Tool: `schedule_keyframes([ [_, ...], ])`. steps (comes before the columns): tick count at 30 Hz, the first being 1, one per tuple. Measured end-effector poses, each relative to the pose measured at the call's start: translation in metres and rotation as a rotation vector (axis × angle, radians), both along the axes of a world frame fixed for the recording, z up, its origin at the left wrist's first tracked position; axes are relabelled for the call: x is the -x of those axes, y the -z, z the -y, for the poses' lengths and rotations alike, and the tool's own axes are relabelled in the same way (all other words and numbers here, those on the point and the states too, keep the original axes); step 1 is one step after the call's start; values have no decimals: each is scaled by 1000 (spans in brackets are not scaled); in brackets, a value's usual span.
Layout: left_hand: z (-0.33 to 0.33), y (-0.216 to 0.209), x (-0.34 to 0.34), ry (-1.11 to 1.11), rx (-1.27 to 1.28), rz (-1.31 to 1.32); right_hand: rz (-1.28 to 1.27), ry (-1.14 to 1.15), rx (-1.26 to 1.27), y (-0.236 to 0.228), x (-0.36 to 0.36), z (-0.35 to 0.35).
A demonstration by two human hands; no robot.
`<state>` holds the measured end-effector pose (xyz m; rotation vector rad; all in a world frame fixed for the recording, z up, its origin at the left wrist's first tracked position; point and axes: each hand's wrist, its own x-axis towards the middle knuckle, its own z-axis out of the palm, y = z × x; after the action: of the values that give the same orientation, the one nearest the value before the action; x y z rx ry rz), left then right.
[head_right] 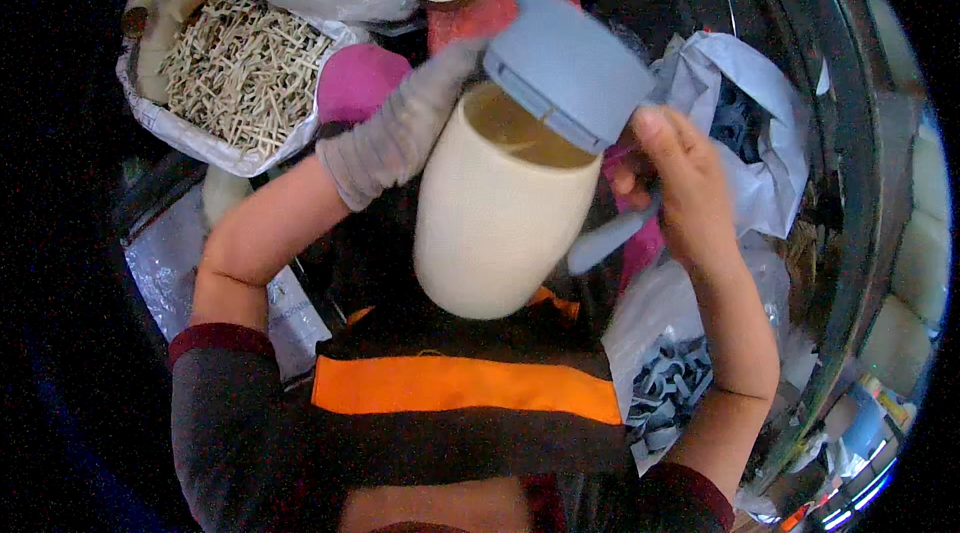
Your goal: The person sits on the floor and repeatedly assembles plastic pitchers by attaching gray lids to white bodies. They pick up a pitcher body, place a lid on top, and then set the assembled unit aside. The process is repeated multiple times with identical components.
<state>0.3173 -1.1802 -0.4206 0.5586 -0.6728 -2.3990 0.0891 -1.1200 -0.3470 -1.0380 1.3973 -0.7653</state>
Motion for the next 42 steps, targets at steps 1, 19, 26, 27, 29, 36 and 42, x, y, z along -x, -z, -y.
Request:
schedule_keyframes([
  [1, -16, 3, -2, -61, 77, 58, 93, 57, -82, 7, -1, -7],
  [19, -31, 36, 8, -94, -333, 32, -27, -125, -63, 38, 22, 11],
  [26, -38, 27, 6, -17, -123, 38, -120, -167, -54, 44, 28, 8],
  [27, -40, 23, 6, -21, -72, 53, -124, -158, -41, 47, 25, 7],
  [29, -41, 21, 4, -8, 61, 86, -128, -155, 3, 50, 21, 2],
  [36, -51, 10, -9, 107, 292, 229, -188, -133, 96, 68, 6, -24],
  [42, -61, 3, -24, 177, 318, 331, 42, -396, -214, 45, 7, -11],
])
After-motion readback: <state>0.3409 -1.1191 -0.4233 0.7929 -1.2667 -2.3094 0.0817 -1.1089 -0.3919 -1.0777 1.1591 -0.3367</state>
